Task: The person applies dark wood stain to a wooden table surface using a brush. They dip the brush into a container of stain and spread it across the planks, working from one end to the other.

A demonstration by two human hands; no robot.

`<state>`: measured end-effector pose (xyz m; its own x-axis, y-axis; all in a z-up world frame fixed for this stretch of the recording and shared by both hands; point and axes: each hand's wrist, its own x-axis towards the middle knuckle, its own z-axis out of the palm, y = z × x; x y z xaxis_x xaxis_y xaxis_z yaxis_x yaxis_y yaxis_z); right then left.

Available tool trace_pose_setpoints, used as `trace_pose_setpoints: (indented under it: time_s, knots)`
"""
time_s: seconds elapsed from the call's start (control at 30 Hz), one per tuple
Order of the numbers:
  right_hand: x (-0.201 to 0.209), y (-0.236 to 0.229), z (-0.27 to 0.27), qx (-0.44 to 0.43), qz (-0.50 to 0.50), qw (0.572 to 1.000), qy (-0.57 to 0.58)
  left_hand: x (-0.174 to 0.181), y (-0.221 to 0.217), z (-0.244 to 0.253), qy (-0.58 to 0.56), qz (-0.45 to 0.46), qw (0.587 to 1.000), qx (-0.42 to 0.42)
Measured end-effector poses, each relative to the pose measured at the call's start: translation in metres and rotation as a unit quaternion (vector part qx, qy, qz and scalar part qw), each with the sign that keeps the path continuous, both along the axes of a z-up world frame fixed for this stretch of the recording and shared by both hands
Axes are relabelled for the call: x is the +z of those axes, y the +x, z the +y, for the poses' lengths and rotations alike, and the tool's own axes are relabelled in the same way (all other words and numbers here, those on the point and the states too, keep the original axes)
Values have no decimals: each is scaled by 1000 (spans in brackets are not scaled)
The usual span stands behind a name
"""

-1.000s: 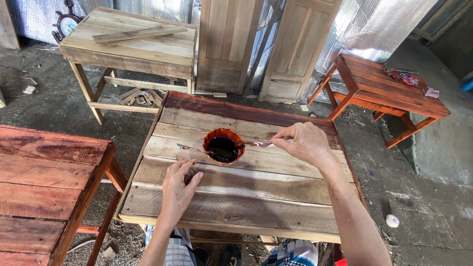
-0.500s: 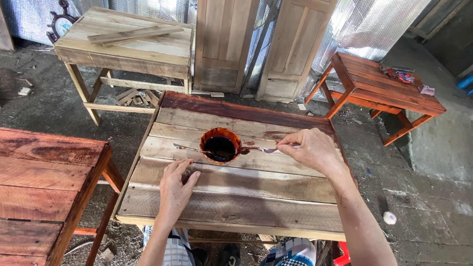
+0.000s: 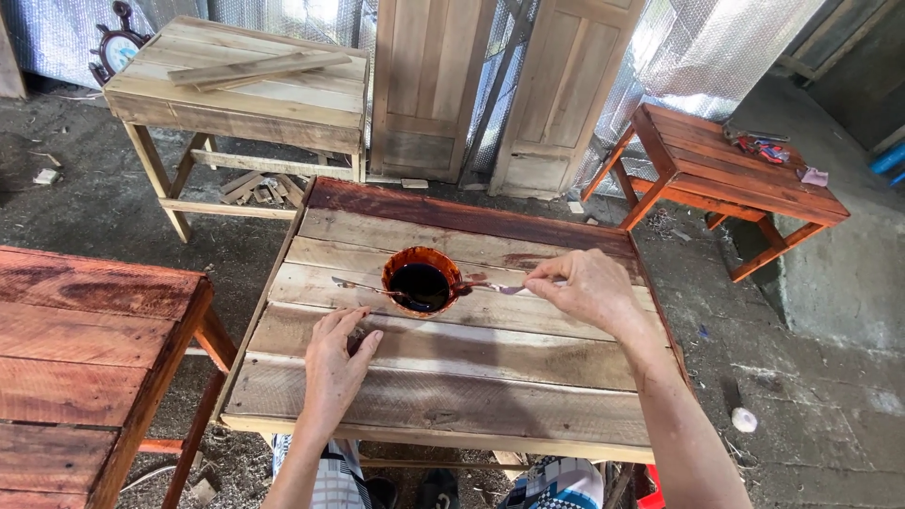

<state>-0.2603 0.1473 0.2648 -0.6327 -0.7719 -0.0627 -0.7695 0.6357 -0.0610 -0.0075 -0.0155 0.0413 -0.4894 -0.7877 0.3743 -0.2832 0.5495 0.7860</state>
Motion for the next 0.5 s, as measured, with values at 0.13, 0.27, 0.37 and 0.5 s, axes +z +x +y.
trace_pose_setpoints:
  time_s: [0.13, 0.27, 0.37, 0.5]
  knots:
    - [-7, -1, 5, 7, -10, 998, -56, 0, -1, 1, -6, -2, 1000, -1]
    - [-10, 1, 8, -9, -119, 991, -67, 1, 0, 1, -8, -3, 1000, -2]
    - [-36, -25, 15, 6, -217, 966, -138, 1, -1, 1, -9, -8, 1000, 1]
    - [-62, -55, 19, -2, -379, 904, -197, 1, -1, 1, -20, -1, 1000, 0]
